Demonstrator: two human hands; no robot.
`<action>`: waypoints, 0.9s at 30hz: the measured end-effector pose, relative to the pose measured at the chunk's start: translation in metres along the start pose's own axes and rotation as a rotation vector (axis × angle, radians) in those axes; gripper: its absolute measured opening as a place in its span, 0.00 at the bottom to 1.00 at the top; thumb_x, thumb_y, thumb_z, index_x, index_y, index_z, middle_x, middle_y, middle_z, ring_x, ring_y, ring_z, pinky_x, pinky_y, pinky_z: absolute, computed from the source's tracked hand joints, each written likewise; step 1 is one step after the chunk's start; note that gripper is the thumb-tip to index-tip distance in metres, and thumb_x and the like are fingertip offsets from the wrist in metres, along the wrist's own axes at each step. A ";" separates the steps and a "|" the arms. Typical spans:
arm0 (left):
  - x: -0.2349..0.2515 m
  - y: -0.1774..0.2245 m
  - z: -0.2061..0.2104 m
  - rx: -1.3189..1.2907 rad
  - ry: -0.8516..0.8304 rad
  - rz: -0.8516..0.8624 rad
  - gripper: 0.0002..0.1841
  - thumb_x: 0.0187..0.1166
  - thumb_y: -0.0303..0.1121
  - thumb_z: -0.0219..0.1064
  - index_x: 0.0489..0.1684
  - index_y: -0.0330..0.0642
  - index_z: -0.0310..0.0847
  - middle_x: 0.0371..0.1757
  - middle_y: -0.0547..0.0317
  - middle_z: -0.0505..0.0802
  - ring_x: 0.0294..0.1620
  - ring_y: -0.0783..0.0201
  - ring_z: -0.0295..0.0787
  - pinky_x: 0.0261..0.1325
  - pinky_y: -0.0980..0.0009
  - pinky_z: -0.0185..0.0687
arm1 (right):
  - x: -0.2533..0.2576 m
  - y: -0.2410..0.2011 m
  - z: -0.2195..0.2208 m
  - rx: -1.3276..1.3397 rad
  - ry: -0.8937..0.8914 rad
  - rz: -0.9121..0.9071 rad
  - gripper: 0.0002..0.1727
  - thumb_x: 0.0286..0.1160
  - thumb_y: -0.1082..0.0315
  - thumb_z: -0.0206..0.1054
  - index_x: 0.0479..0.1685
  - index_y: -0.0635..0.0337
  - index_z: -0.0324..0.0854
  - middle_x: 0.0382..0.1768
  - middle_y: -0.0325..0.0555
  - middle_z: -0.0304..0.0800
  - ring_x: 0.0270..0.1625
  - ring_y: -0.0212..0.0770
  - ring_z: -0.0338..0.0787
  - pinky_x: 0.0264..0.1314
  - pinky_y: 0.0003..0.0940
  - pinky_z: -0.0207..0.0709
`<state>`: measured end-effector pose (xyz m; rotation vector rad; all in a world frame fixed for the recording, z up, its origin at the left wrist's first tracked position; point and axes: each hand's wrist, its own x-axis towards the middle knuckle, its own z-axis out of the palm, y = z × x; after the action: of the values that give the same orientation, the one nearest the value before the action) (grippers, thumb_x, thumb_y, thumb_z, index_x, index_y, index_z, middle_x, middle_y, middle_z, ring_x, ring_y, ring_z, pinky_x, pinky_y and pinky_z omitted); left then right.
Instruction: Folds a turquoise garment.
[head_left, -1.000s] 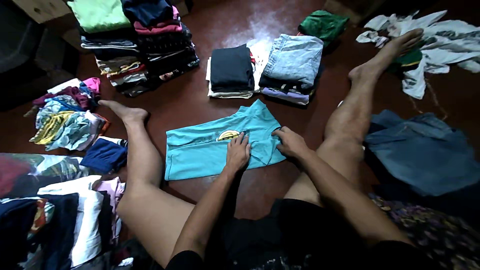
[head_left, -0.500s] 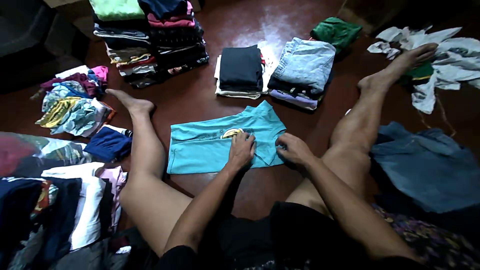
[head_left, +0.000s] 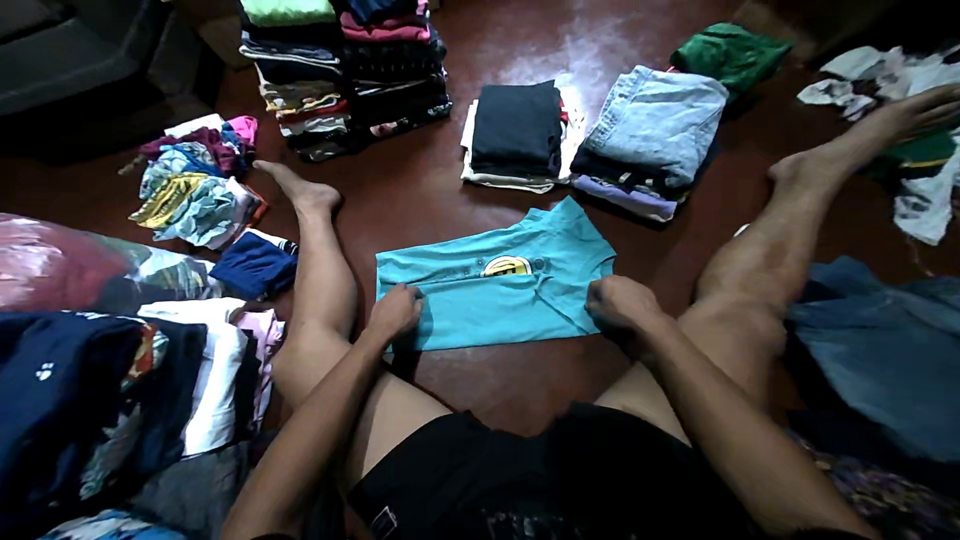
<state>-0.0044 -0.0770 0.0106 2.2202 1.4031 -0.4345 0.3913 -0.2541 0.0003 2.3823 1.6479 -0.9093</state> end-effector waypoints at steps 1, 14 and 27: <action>0.007 -0.006 -0.003 -0.028 0.064 0.022 0.18 0.89 0.41 0.57 0.66 0.46 0.86 0.66 0.42 0.88 0.69 0.41 0.85 0.69 0.38 0.80 | -0.001 -0.017 0.000 0.004 0.036 -0.074 0.17 0.80 0.54 0.66 0.56 0.54 0.89 0.57 0.59 0.90 0.64 0.64 0.88 0.59 0.71 0.79; 0.086 -0.066 0.017 -0.118 0.399 0.035 0.25 0.94 0.49 0.43 0.89 0.68 0.66 0.96 0.46 0.55 0.95 0.34 0.42 0.89 0.30 0.43 | 0.004 -0.206 0.134 -0.047 0.010 -0.753 0.38 0.85 0.34 0.49 0.94 0.31 0.56 0.98 0.40 0.41 0.98 0.58 0.34 0.89 0.80 0.25; 0.055 -0.047 0.031 0.022 0.649 0.097 0.23 0.93 0.48 0.47 0.75 0.52 0.82 0.85 0.41 0.75 0.86 0.36 0.66 0.83 0.30 0.55 | 0.014 -0.270 0.167 0.013 0.057 -0.735 0.39 0.86 0.36 0.49 0.95 0.36 0.55 0.98 0.44 0.40 0.98 0.60 0.36 0.87 0.83 0.25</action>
<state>-0.0239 -0.0353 -0.0532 2.5551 1.5739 0.3451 0.0881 -0.2001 -0.0779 1.8017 2.6029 -0.9248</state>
